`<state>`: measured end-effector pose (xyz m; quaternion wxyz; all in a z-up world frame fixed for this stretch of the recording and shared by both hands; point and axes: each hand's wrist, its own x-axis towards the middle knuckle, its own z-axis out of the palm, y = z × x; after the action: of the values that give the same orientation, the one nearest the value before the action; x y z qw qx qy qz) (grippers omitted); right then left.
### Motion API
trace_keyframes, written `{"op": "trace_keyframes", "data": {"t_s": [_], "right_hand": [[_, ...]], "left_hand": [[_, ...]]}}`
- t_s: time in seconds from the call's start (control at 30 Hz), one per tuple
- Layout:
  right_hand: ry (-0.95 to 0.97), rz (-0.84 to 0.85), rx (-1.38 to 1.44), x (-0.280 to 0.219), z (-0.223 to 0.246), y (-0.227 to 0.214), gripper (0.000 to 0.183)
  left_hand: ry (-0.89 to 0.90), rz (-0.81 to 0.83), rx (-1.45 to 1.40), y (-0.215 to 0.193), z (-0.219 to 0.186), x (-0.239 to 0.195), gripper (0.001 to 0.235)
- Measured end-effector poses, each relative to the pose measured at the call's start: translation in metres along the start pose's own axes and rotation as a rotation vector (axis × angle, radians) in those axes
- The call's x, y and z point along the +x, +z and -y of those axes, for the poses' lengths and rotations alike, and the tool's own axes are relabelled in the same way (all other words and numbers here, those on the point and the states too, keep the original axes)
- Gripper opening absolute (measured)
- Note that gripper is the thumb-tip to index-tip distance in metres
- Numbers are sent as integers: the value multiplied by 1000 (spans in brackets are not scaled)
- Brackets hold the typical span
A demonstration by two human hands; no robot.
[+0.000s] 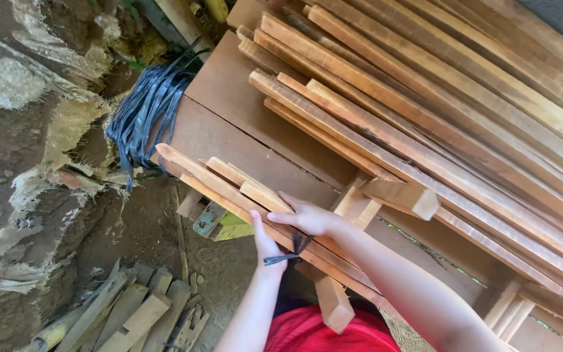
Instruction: The person ties bundles of wooden planks together using black straps. They wrap the straps around the wood, pull them tight, and tie knots to secure the bundles. The person then lifts and moves the tied bundles to a different location on the workbench.
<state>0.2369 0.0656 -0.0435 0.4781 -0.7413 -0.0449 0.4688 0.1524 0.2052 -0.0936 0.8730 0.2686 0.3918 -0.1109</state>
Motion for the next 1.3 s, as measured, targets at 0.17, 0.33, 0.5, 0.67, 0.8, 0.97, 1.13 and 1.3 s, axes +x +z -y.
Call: {"op": "trace_keyframes", "data": {"t_s": [0.17,0.33,0.5,0.67,0.8,0.97,1.13,1.3], "right_hand": [[-21,46,98,5,-3,1,121],[7,64,71,9,6,-10,118],[-20,6,40,13,-9,0,109],[-76,-125,81,-20,-22,-2,88],[-125,-255,143,-99,-82,-26,67],[89,-422,160,-212,-204,-34,61],[462,-330,-5,-248,-307,-40,78],[554,-40,-111,-251,-322,-31,103]], "left_hand": [[7,-79,-29,15,5,-5,88],[53,238,-210,-21,28,28,83],[11,-24,-35,6,4,4,85],[15,-58,105,-12,-19,-23,88],[72,-88,649,-136,13,-27,68],[-261,-11,1403,-101,64,-115,47],[-373,472,1586,-95,163,-121,48],[-694,85,803,36,188,-170,87]]}}
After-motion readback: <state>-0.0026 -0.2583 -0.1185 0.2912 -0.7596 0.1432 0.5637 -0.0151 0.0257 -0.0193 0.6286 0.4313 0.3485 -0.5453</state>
